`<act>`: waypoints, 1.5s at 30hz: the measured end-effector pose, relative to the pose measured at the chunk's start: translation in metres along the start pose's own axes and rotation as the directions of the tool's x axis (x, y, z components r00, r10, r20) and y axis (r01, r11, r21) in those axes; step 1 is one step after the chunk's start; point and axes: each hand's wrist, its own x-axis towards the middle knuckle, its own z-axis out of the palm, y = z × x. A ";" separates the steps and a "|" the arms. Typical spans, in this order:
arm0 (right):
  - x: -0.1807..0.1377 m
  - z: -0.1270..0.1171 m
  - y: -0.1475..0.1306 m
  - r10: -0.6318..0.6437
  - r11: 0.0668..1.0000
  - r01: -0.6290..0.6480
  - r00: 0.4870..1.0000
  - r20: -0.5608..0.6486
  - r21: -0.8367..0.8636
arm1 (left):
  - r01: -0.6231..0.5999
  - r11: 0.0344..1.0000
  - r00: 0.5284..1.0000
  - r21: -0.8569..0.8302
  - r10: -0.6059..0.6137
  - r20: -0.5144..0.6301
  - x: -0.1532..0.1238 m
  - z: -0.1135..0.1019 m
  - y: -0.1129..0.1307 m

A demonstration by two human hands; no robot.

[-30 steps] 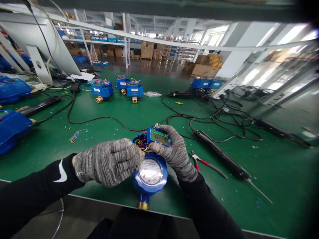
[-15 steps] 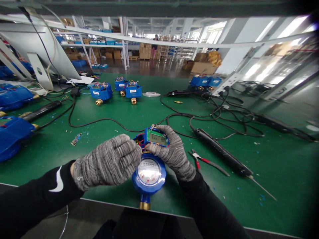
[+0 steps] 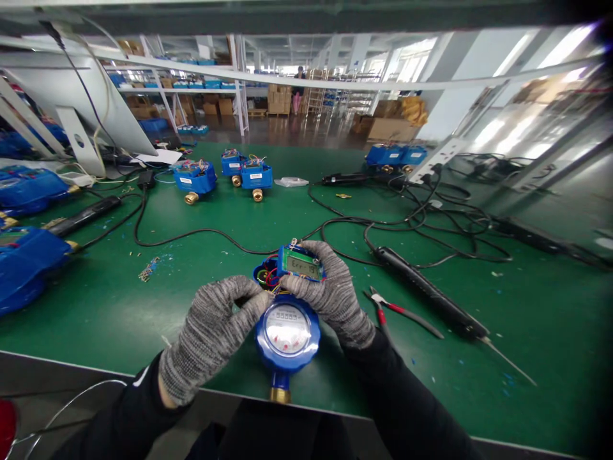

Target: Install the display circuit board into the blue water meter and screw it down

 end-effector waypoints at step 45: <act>-0.003 0.003 -0.005 -0.020 0.998 0.021 1.000 -0.021 0.052 | -0.263 0.851 0.878 0.455 0.407 -0.254 -0.028 0.035 0.001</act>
